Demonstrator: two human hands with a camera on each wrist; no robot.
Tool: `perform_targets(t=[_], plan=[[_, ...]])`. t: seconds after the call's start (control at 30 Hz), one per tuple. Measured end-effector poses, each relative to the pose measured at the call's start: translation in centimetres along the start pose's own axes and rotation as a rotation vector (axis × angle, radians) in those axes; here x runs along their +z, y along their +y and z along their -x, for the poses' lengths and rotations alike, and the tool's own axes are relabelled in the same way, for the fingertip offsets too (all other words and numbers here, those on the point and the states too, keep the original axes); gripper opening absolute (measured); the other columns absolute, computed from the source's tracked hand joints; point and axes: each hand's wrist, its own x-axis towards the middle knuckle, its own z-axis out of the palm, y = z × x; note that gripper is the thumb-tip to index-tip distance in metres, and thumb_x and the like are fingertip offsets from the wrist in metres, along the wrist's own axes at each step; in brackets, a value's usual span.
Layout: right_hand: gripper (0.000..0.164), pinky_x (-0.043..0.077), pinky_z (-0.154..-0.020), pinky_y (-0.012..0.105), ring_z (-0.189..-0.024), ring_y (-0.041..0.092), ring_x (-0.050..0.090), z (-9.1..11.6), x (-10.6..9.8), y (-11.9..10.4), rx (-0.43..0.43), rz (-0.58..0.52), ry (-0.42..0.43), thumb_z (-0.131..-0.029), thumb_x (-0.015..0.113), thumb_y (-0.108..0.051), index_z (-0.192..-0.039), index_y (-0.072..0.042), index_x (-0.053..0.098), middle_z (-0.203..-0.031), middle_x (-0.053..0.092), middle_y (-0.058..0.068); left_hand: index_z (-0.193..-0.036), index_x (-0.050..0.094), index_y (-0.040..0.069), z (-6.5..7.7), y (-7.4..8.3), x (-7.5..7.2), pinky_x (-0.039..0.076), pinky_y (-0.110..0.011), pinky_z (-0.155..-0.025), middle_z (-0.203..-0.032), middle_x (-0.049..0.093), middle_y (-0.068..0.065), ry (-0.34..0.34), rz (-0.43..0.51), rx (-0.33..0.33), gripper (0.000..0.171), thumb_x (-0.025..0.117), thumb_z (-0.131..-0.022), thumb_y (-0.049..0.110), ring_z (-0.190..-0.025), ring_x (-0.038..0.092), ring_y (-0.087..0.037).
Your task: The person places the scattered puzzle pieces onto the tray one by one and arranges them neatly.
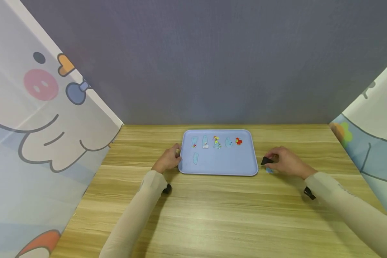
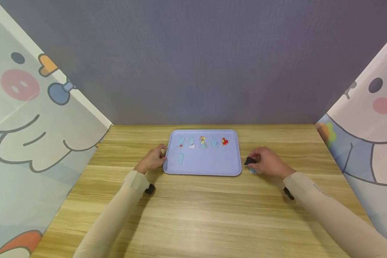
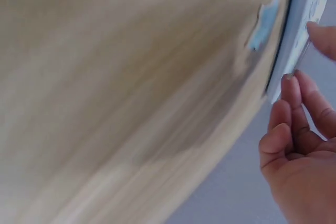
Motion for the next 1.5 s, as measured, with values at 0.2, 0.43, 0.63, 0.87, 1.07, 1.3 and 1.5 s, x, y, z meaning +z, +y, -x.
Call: perform_targets(t=[0.2, 0.43, 0.63, 0.87, 1.07, 1.3, 1.5], plan=[[0.03, 0.046, -0.068, 0.038, -0.077, 0.018, 0.053, -0.6, -0.4, -0.5, -0.063, 0.016, 0.074, -0.072, 0.083, -0.017, -0.096, -0.008, 0.069, -0.085, 0.061, -0.001, -0.127, 0.042, 0.007, 0.1, 0.2, 0.0, 0.048, -0.032, -0.065, -0.091, 0.059, -0.011, -0.003, -0.004, -0.008, 0.038, 0.057, -0.092, 0.008, -0.074, 0.057, -0.021], [0.028, 0.043, -0.065, 0.032, -0.076, 0.017, 0.052, -2.1, 0.0, -1.8, -0.155, 0.005, 0.131, -0.071, 0.083, -0.011, -0.094, -0.013, 0.068, -0.087, 0.061, -0.003, -0.128, 0.043, 0.009, 0.2, 0.3, 0.0, 0.048, -0.033, -0.067, -0.093, 0.059, -0.011, 0.003, -0.004, -0.016, 0.039, 0.056, -0.093, 0.009, -0.075, 0.057, -0.021], [0.023, 0.043, -0.065, 0.03, -0.078, 0.02, 0.052, -3.5, 0.6, -3.1, -0.146, -0.064, 0.055, -0.074, 0.08, -0.008, -0.094, -0.013, 0.07, -0.089, 0.062, -0.002, -0.129, 0.042, 0.007, 0.2, 0.4, 0.0, 0.048, -0.032, -0.065, -0.092, 0.06, -0.011, 0.001, 0.005, -0.003, 0.039, 0.056, -0.092, 0.008, -0.075, 0.057, -0.021], [0.017, 0.041, -0.065, 0.031, -0.078, 0.025, 0.052, -5.3, 1.6, -5.2, -0.169, -0.13, -0.033, -0.079, 0.077, -0.011, -0.094, -0.014, 0.073, -0.09, 0.062, -0.003, -0.129, 0.043, 0.007, 0.2, 0.4, 0.0, 0.048, -0.032, -0.064, -0.091, 0.06, -0.011, 0.008, 0.018, -0.005, 0.04, 0.057, -0.092, 0.007, -0.074, 0.057, -0.021], [0.015, 0.039, -0.095, 0.046, -0.107, 0.036, 0.054, -7.0, 2.8, -6.8, -0.196, -0.171, -0.055, -0.078, 0.077, -0.011, -0.092, -0.016, 0.074, -0.093, 0.063, -0.004, -0.128, 0.043, 0.007, 0.2, 0.3, 0.0, 0.048, -0.032, -0.064, -0.09, 0.06, -0.011, 0.011, 0.009, -0.005, 0.039, 0.057, -0.092, 0.007, -0.073, 0.057, -0.021], [0.011, 0.042, -0.065, 0.034, -0.076, 0.02, 0.053, -9.1, 3.8, -9.1, -0.217, -0.171, -0.072, -0.079, 0.077, -0.009, -0.089, -0.013, 0.074, -0.083, 0.062, -0.006, -0.128, 0.043, 0.007, 0.3, 0.3, -0.1, 0.048, -0.031, -0.064, -0.089, 0.059, -0.01, 0.013, 0.016, -0.007, 0.039, 0.057, -0.092, 0.007, -0.073, 0.057, -0.021], [0.007, 0.039, -0.069, 0.033, -0.074, 0.014, 0.052, -10.7, 4.5, -10.8, -0.166, -0.142, -0.132, -0.085, 0.072, -0.013, -0.091, -0.01, 0.073, -0.085, 0.064, -0.003, -0.128, 0.043, 0.006, 0.3, 0.3, -0.2, 0.048, -0.032, -0.064, -0.089, 0.059, -0.011, 0.008, 0.027, -0.006, 0.039, 0.056, -0.092, 0.006, -0.073, 0.057, -0.021]])
